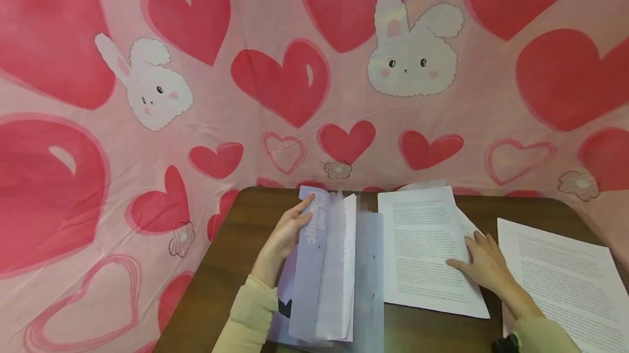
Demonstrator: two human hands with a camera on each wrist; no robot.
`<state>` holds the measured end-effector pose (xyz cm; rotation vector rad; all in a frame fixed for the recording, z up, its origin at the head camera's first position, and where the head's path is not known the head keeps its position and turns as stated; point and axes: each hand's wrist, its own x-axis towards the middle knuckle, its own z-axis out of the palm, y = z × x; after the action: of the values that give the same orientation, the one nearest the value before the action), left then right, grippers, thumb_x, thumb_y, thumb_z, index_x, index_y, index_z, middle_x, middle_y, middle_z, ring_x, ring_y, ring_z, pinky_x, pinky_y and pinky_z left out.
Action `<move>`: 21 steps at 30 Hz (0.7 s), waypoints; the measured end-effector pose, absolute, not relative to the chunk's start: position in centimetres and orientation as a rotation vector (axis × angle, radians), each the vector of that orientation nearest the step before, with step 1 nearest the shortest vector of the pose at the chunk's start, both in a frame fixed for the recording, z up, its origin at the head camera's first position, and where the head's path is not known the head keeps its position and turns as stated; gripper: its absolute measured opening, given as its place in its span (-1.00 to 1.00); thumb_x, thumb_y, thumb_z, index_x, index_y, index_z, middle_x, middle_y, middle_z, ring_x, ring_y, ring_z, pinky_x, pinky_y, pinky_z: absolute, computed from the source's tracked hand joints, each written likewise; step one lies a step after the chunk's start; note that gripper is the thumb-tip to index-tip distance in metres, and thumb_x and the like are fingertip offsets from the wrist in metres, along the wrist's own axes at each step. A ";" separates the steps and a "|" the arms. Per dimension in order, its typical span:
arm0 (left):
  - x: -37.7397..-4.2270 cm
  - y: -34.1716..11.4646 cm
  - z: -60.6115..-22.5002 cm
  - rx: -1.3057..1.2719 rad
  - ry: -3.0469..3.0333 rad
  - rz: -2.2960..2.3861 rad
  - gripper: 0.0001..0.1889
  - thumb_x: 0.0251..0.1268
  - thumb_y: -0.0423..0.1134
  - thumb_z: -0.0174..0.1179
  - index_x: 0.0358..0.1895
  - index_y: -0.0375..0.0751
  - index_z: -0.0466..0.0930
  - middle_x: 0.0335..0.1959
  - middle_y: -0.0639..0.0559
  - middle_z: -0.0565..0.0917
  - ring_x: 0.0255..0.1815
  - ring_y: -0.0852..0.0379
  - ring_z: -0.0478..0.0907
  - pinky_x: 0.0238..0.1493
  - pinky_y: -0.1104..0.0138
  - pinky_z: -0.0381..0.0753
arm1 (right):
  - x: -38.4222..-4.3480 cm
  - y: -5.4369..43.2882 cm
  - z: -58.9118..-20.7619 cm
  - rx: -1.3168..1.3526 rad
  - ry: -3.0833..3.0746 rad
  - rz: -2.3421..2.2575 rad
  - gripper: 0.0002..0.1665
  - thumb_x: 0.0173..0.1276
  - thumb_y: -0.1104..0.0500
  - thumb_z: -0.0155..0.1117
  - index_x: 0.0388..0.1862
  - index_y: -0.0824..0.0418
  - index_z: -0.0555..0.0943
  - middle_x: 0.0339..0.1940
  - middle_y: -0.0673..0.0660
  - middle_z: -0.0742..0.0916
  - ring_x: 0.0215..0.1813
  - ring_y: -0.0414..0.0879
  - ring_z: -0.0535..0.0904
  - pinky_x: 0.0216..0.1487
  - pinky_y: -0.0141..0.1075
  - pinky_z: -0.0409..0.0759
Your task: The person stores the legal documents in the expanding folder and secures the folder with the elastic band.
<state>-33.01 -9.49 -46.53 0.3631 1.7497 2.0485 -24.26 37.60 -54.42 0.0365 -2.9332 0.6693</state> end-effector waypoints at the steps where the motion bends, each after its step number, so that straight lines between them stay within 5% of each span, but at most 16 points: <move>1: -33.0 -9.5 -46.6 0.361 1.748 2.050 -0.34 0.84 -0.31 -0.16 0.84 -0.11 -0.07 0.58 -0.46 0.41 -0.06 0.33 0.75 0.01 0.41 0.80 | -24.4 37.8 -54.5 0.043 -2.936 0.690 0.03 0.29 -0.05 0.65 0.36 0.71 0.44 0.49 0.93 0.24 0.52 0.96 0.04 0.47 0.73 0.05; 6: -33.2 -9.5 -46.6 0.365 1.746 2.041 -0.34 0.84 -0.31 -0.17 0.84 -0.10 -0.09 0.70 -0.50 0.22 -0.07 0.34 0.72 0.02 0.44 0.77 | -24.7 38.4 -54.5 0.041 -2.965 0.713 0.12 0.27 -0.09 0.67 0.43 0.71 0.39 0.49 0.96 0.18 0.50 0.98 0.04 0.45 0.75 0.07; 8: -33.2 -9.6 -46.6 0.365 1.753 2.042 -0.34 0.84 -0.31 -0.17 0.84 -0.11 -0.08 0.67 -0.45 0.29 -0.10 0.34 0.71 0.00 0.44 0.75 | -24.8 38.4 -54.3 0.055 -2.964 0.657 0.12 0.26 -0.10 0.68 0.42 0.72 0.41 0.47 0.95 0.25 0.49 0.94 0.13 0.43 0.71 0.18; 11: -33.2 -9.6 -46.6 0.354 1.758 2.055 -0.35 0.83 -0.32 -0.16 0.83 -0.11 -0.05 0.35 -0.21 0.62 -0.14 0.33 0.72 -0.03 0.43 0.76 | -25.0 38.2 -54.1 0.079 -2.953 0.580 0.14 0.25 -0.10 0.69 0.41 0.75 0.41 0.44 0.91 0.35 0.44 0.90 0.26 0.36 0.67 0.33; 14: -33.2 -9.6 -46.6 0.344 1.752 2.067 -0.35 0.83 -0.33 -0.15 0.83 -0.11 -0.02 -0.13 0.06 0.73 -0.21 0.32 0.74 -0.07 0.42 0.78 | -25.2 38.2 -53.9 0.044 -2.936 0.545 0.08 0.24 -0.09 0.70 0.38 0.68 0.46 0.39 0.85 0.45 0.37 0.85 0.36 0.24 0.62 0.41; 16: -33.2 -9.6 -46.7 0.345 1.753 2.065 -0.35 0.82 -0.33 -0.13 0.83 -0.11 -0.01 -0.12 0.09 0.74 -0.24 0.33 0.73 -0.06 0.43 0.78 | -25.1 38.4 -53.9 -0.009 -2.934 0.550 0.04 0.25 -0.09 0.69 0.37 0.64 0.47 0.34 0.85 0.45 0.29 0.84 0.35 0.14 0.59 0.40; 21: -33.0 -9.8 -46.7 0.342 1.764 2.063 -0.35 0.82 -0.34 -0.16 0.83 -0.12 -0.03 0.56 -0.28 0.47 -0.11 0.35 0.72 0.04 0.43 0.76 | -25.3 39.1 -53.8 -0.078 -2.935 0.593 0.01 0.28 -0.11 0.67 0.38 0.59 0.48 0.25 0.83 0.47 0.22 0.75 0.33 0.05 0.49 0.36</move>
<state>-33.05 -9.81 -46.71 0.3419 1.7641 2.0625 -25.33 39.10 -53.80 -0.0785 -2.9348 0.5930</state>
